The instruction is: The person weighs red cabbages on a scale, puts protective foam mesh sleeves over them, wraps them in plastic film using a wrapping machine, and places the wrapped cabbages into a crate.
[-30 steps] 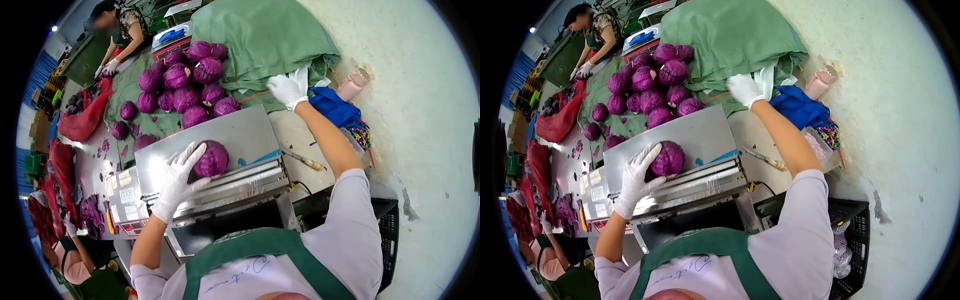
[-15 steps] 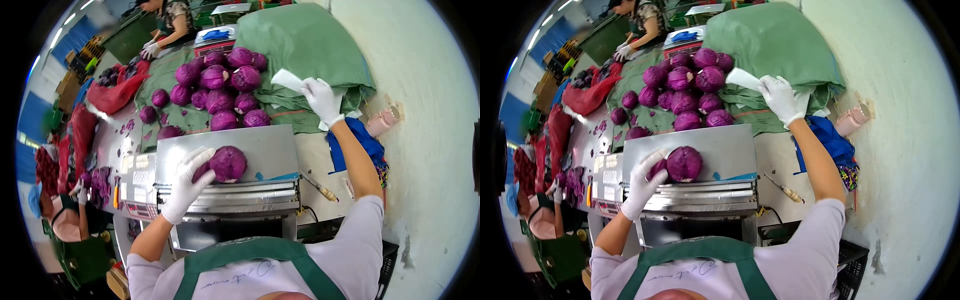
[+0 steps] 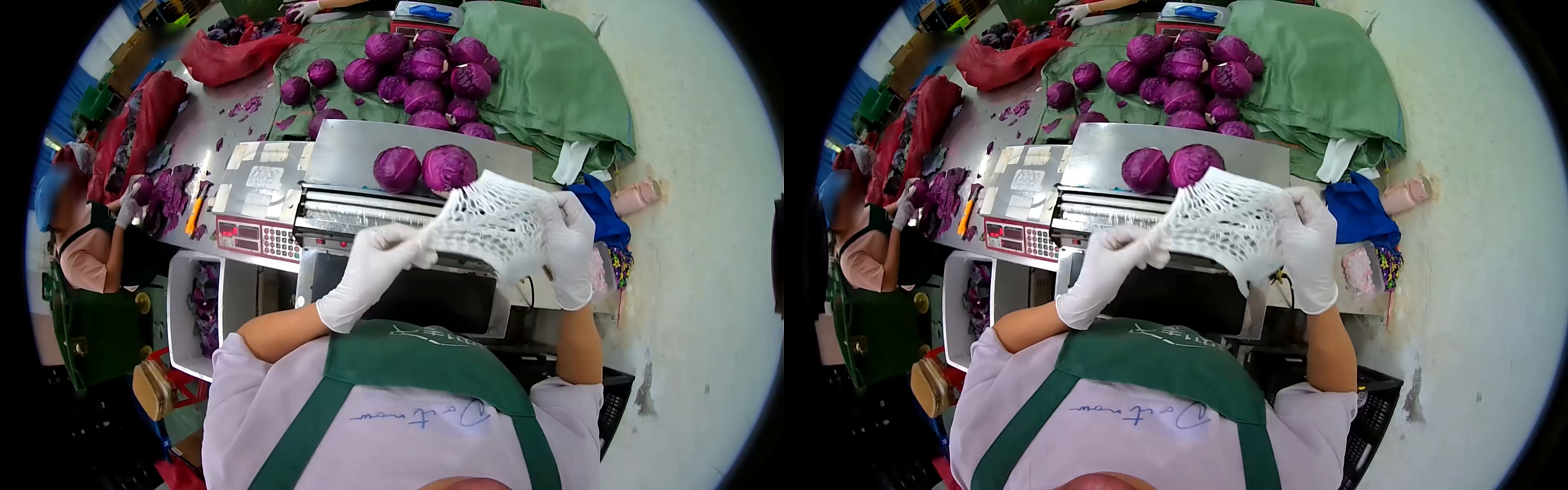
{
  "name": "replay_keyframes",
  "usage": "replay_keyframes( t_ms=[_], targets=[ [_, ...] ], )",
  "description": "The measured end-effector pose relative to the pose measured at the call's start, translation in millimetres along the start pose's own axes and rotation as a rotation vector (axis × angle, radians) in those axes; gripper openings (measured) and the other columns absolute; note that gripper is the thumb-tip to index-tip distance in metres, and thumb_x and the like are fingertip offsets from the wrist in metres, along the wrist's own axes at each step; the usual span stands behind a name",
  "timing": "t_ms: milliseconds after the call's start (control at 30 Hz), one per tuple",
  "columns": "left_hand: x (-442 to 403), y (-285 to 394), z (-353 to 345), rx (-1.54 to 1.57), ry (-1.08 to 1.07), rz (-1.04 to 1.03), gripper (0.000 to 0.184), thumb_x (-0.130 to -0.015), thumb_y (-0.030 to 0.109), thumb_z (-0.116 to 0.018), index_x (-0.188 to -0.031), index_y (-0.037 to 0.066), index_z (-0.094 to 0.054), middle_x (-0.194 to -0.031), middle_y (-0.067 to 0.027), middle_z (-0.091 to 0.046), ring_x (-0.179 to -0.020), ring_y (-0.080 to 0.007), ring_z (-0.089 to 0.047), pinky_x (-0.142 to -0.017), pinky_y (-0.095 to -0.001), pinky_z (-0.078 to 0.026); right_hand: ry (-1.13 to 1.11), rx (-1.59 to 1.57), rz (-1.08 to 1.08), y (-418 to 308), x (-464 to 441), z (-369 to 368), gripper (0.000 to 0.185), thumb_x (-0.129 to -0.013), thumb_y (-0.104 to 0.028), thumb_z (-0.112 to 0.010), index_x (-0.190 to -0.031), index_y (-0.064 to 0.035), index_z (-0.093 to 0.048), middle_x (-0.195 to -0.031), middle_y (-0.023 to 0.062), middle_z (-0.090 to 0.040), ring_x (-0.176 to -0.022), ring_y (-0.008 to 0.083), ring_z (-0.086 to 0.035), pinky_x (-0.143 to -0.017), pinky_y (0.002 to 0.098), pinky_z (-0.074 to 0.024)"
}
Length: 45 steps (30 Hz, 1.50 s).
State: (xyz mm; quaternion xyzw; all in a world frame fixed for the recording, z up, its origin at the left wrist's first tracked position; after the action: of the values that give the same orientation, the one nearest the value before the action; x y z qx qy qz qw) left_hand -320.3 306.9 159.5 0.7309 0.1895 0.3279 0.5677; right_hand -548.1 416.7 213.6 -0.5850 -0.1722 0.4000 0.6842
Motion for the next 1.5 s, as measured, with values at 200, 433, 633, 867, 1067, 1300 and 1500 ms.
replay_keyframes(
  t_ms=[200, 433, 633, 867, 1067, 1300, 1500],
  targets=[
    [3.1, 20.6, -0.7, 0.157, -0.079, -0.399, 0.067, -0.085, 0.012, -0.071, -0.142, 0.002, -0.038, -0.121, -0.0093, -0.057, -0.108, -0.0157, -0.056, -0.092, -0.0305, -0.048, -0.435, 0.256, -0.189, -15.5, 63.0, -58.5, 0.017, -0.090, -0.019, -0.066, -0.092, -0.0023, -0.064, -0.074, -0.0018, -0.061, -0.067, 0.0041, -0.053, -0.061, 0.0229, -0.0447],
    [3.7, 3.0, 6.5, 0.391, -0.074, -0.239, 0.034, -0.089, 0.007, -0.065, -0.122, 0.001, -0.055, -0.098, -0.0075, -0.066, -0.086, -0.0133, -0.064, -0.079, -0.0250, -0.051, -0.673, -0.653, -0.398, 5.8, 73.9, -78.8, 0.042, -0.101, -0.037, -0.047, -0.102, 0.0007, -0.065, -0.076, 0.0012, -0.064, -0.065, 0.0043, -0.058, -0.060, 0.0192, -0.0464],
    [-2.2, -25.9, -6.9, 0.303, -0.044, -0.190, 0.017, -0.087, 0.008, -0.068, -0.101, 0.000, -0.066, -0.102, -0.0068, -0.064, -0.090, -0.0146, -0.062, -0.082, -0.0262, -0.049, -0.228, -0.215, 0.102, 4.8, 74.6, -119.8, 0.043, -0.096, -0.030, -0.059, -0.132, -0.0067, -0.056, -0.130, 0.0081, -0.051, -0.121, 0.0166, -0.047, -0.101, 0.0292, -0.0395],
    [2.0, -8.5, 14.3, 0.264, 0.188, -0.542, 0.016, -0.097, 0.016, -0.057, -0.096, -0.001, -0.055, -0.087, -0.0042, -0.060, -0.076, -0.0076, -0.056, -0.067, -0.0219, -0.046, -0.149, -0.503, -0.257, 27.2, 86.5, -119.4, 0.024, -0.093, -0.016, -0.064, -0.108, 0.0022, -0.062, -0.096, 0.0059, -0.067, -0.085, 0.0114, -0.062, -0.083, 0.0268, -0.0498],
    [11.3, -49.7, -21.9, -0.124, -0.648, 0.138, 0.042, -0.092, 0.030, -0.061, -0.127, 0.006, -0.055, -0.116, -0.0102, -0.065, -0.106, -0.0173, -0.061, -0.086, -0.0307, -0.052, -0.088, -1.000, -0.449, 57.1, 63.4, -62.9, 0.013, -0.099, -0.012, -0.046, -0.103, -0.0027, -0.054, -0.093, 0.0072, -0.063, -0.086, 0.0181, -0.064, -0.080, 0.0367, -0.0540],
    [-46.9, -20.8, 58.2, 0.666, 0.161, 0.004, 0.034, -0.092, 0.011, -0.058, -0.124, 0.002, -0.055, -0.084, 0.0003, -0.062, -0.071, -0.0086, -0.057, -0.072, -0.0271, -0.051, -0.484, 0.468, -0.079, 46.6, 53.6, -67.6, 0.053, -0.081, -0.043, -0.071, -0.107, 0.0016, -0.060, -0.098, 0.0112, -0.066, -0.083, 0.0249, -0.063, -0.074, 0.0385, -0.0484],
    [-91.2, -38.9, 60.7, 0.784, 0.196, 0.158, 0.020, -0.096, 0.027, -0.056, -0.096, 0.007, -0.053, -0.076, 0.0025, -0.053, -0.064, -0.0104, -0.053, -0.053, -0.0274, -0.044, 0.119, 0.373, 0.056, 38.0, -50.0, -44.2, 0.028, -0.092, -0.031, -0.060, -0.088, -0.0037, -0.064, -0.078, 0.0179, -0.064, -0.073, 0.0345, -0.061, -0.066, 0.0403, -0.0462]
  ],
)
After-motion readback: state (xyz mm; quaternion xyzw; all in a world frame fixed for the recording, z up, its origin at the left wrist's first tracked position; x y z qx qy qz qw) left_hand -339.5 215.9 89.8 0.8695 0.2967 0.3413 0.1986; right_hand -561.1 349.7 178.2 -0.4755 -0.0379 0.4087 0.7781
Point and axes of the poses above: each hand's wrist, its own x-axis away from the middle knuckle, its own z-axis out of the back of the hand, y = z × x, the point moved 7 cm from there along -x, towards the middle knuckle
